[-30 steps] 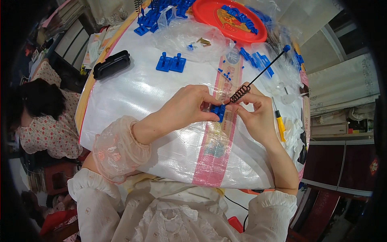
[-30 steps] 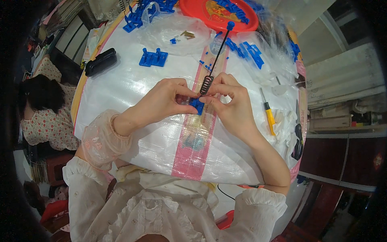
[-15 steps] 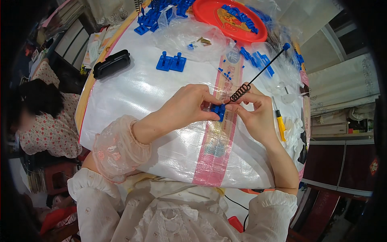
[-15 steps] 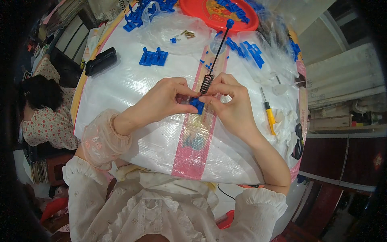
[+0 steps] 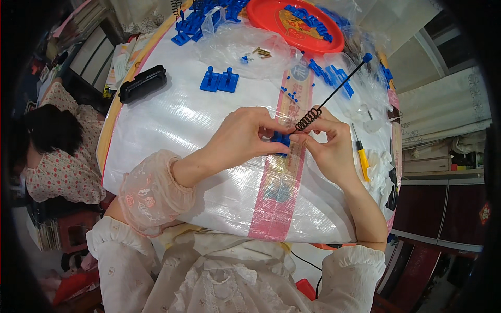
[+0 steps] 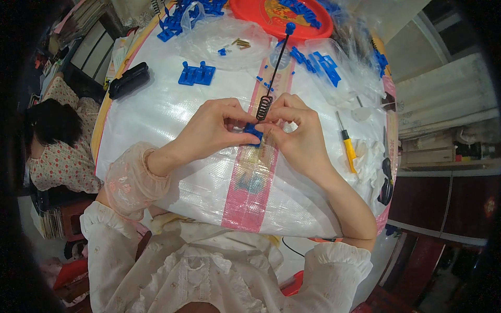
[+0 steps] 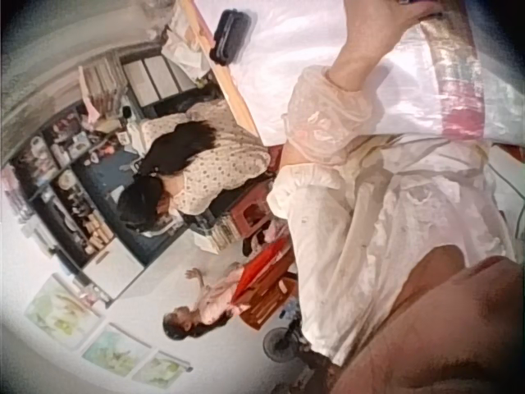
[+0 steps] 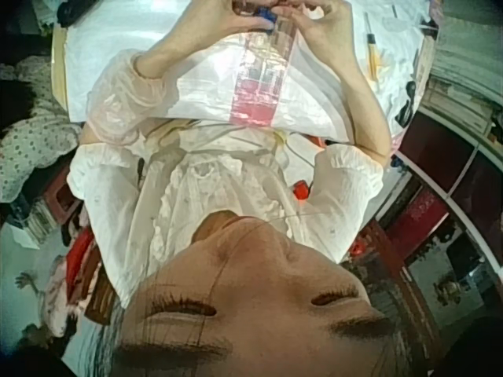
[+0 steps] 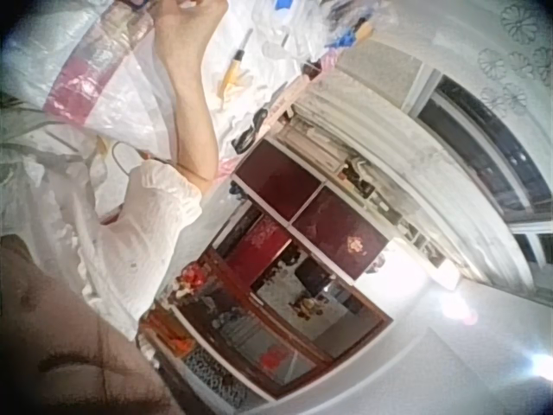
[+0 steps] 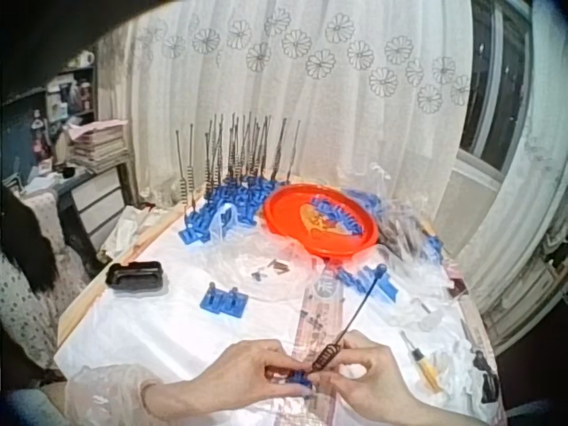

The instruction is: The recorder is assembling small blue plastic parts onto a metal spring and wire component.

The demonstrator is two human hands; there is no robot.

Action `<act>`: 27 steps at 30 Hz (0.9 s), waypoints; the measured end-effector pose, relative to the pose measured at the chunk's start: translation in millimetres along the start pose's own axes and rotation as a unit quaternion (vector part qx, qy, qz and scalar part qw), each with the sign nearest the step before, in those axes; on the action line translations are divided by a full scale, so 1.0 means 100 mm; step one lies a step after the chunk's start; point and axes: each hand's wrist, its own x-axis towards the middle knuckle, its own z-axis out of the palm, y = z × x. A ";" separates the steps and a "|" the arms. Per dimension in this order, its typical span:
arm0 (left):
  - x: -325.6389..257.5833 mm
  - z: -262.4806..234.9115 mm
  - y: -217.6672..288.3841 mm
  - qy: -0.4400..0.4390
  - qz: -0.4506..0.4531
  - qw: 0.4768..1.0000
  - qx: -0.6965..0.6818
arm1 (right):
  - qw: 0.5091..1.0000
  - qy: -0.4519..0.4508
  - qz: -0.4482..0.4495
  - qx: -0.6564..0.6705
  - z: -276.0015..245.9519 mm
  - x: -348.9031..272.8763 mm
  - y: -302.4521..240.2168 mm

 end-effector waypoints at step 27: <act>0.01 0.06 -0.01 0.005 -0.046 0.999 -0.018 | 1.000 -0.002 0.014 -0.009 -0.01 -0.01 -0.02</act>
